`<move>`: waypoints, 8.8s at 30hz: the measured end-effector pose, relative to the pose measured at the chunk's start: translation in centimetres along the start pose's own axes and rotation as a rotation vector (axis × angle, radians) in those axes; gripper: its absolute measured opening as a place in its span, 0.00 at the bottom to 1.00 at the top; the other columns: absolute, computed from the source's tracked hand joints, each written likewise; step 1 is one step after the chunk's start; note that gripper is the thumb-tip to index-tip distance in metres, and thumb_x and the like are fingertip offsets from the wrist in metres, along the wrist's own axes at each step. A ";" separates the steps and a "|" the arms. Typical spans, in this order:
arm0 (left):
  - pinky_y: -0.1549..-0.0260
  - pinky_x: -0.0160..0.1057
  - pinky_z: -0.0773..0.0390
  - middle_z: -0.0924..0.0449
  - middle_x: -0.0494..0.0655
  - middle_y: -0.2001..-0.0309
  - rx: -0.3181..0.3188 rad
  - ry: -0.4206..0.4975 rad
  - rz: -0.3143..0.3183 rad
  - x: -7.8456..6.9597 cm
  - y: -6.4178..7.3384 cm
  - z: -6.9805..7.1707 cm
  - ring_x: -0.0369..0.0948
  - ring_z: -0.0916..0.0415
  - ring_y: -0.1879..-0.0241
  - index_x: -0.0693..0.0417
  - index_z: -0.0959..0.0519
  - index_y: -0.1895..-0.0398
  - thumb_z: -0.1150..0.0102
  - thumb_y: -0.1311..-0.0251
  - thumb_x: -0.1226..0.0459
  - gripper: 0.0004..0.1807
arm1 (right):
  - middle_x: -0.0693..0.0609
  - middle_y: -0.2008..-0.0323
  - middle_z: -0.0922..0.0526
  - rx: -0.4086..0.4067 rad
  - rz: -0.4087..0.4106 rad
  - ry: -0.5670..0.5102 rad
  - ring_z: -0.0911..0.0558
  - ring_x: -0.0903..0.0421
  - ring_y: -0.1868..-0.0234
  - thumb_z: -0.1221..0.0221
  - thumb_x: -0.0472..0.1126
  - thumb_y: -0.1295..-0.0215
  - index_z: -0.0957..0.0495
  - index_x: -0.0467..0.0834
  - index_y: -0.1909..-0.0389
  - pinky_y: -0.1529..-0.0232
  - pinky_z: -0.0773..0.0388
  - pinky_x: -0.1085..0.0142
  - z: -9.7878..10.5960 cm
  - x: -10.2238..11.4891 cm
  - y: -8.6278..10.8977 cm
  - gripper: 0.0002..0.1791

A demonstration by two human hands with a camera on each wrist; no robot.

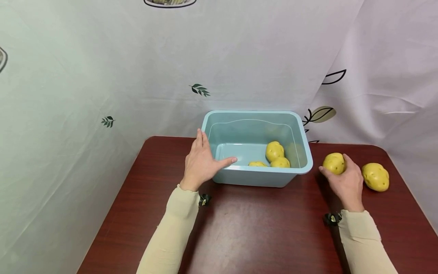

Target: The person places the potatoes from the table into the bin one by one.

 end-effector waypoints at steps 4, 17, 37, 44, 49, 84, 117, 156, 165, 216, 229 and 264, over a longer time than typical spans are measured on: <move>0.52 0.59 0.23 0.64 0.54 0.19 0.000 -0.008 0.002 0.1 0.0 0.0 0.50 0.51 0.23 0.65 0.52 0.21 0.45 0.61 0.19 0.76 | 0.28 0.31 0.37 -0.001 0.013 -0.002 0.37 0.30 0.33 0.33 0.49 0.38 0.45 0.35 0.23 0.36 0.42 0.36 0.1 0.4 0.1 0.48; 0.50 0.60 0.25 0.65 0.54 0.19 0.000 0.000 0.001 0.1 0.1 0.1 0.50 0.52 0.23 0.64 0.54 0.20 0.44 0.60 0.20 0.75 | 0.29 0.30 0.37 -0.015 0.048 -0.021 0.37 0.30 0.33 0.33 0.49 0.38 0.45 0.36 0.23 0.37 0.43 0.35 0.8 1.7 0.3 0.48; 0.50 0.60 0.25 0.65 0.54 0.19 -0.004 0.005 -0.006 -0.1 0.0 0.0 0.50 0.52 0.23 0.64 0.54 0.20 0.44 0.60 0.20 0.75 | 0.30 0.30 0.36 -0.053 0.087 -0.033 0.36 0.32 0.33 0.31 0.48 0.40 0.43 0.37 0.23 0.36 0.42 0.36 2.1 3.3 0.5 0.48; 0.47 0.62 0.26 0.66 0.53 0.19 0.003 0.003 0.000 0.0 0.0 -0.1 0.51 0.54 0.23 0.63 0.55 0.20 0.45 0.60 0.19 0.76 | 0.33 0.31 0.34 -0.091 0.118 -0.052 0.36 0.33 0.32 0.30 0.46 0.42 0.41 0.38 0.24 0.35 0.42 0.38 2.7 4.3 0.5 0.48; 0.50 0.60 0.25 0.65 0.54 0.19 -0.002 -0.001 -0.005 0.0 0.0 -0.1 0.51 0.52 0.23 0.64 0.55 0.20 0.45 0.60 0.20 0.76 | 0.34 0.30 0.34 -0.100 0.128 -0.059 0.36 0.34 0.31 0.29 0.45 0.43 0.40 0.38 0.24 0.34 0.42 0.39 3.0 4.7 0.6 0.48; 0.50 0.60 0.24 0.65 0.54 0.19 -0.003 0.007 -0.007 -0.1 0.0 0.0 0.51 0.52 0.23 0.65 0.53 0.21 0.45 0.60 0.20 0.75 | 0.34 0.32 0.30 -0.157 0.201 -0.110 0.32 0.34 0.35 0.28 0.49 0.44 0.38 0.41 0.24 0.37 0.41 0.38 4.9 8.5 1.1 0.48; 0.47 0.62 0.27 0.65 0.53 0.19 -0.005 0.017 -0.004 0.0 0.0 -0.1 0.51 0.53 0.23 0.64 0.54 0.20 0.45 0.60 0.19 0.75 | 0.36 0.35 0.28 -0.188 0.275 -0.140 0.27 0.37 0.41 0.28 0.47 0.45 0.38 0.43 0.24 0.40 0.40 0.40 5.2 12.1 1.7 0.48; 0.49 0.61 0.25 0.66 0.54 0.19 -0.008 0.007 -0.010 0.0 0.0 -0.1 0.51 0.53 0.23 0.64 0.55 0.20 0.46 0.60 0.19 0.76 | 0.42 0.32 0.29 -0.118 0.448 -0.150 0.24 0.43 0.45 0.24 0.45 0.47 0.34 0.42 0.27 0.58 0.37 0.82 3.0 16.5 1.4 0.47; 0.46 0.60 0.27 0.66 0.53 0.19 -0.002 0.009 -0.008 -0.1 0.0 -0.1 0.52 0.54 0.23 0.64 0.55 0.20 0.46 0.59 0.19 0.75 | 0.42 0.29 0.32 -0.063 0.475 -0.136 0.24 0.41 0.46 0.24 0.46 0.47 0.35 0.42 0.26 0.59 0.34 0.78 2.2 17.7 1.0 0.48; 0.47 0.62 0.26 0.64 0.54 0.19 -0.015 0.012 -0.010 -0.2 0.1 -0.1 0.52 0.53 0.23 0.64 0.54 0.20 0.45 0.58 0.20 0.74 | 0.34 0.31 0.33 0.195 0.509 0.050 0.36 0.33 0.31 0.25 0.43 0.46 0.35 0.33 0.29 0.34 0.41 0.39 -2.7 19.1 -2.0 0.46; 0.47 0.62 0.27 0.65 0.53 0.19 -0.013 0.017 -0.012 -0.2 0.1 -0.1 0.52 0.53 0.23 0.65 0.54 0.21 0.45 0.58 0.20 0.74 | 0.32 0.32 0.32 0.144 0.504 0.059 0.37 0.33 0.29 0.29 0.41 0.42 0.31 0.31 0.32 0.32 0.41 0.40 -2.1 18.2 -2.0 0.39; 0.48 0.60 0.25 0.65 0.54 0.19 -0.017 -0.002 -0.011 0.0 -0.1 -0.1 0.52 0.51 0.24 0.65 0.53 0.21 0.46 0.58 0.20 0.75 | 0.34 0.35 0.29 0.066 0.519 0.010 0.31 0.36 0.35 0.32 0.42 0.38 0.29 0.34 0.33 0.40 0.35 0.39 1.3 16.8 -0.8 0.34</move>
Point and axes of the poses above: each hand's wrist, its own y-axis away from the middle knuckle, its own z-axis out of the back of the hand, x = y × z, the point moved 9 cm from there along -y, towards the middle knuckle
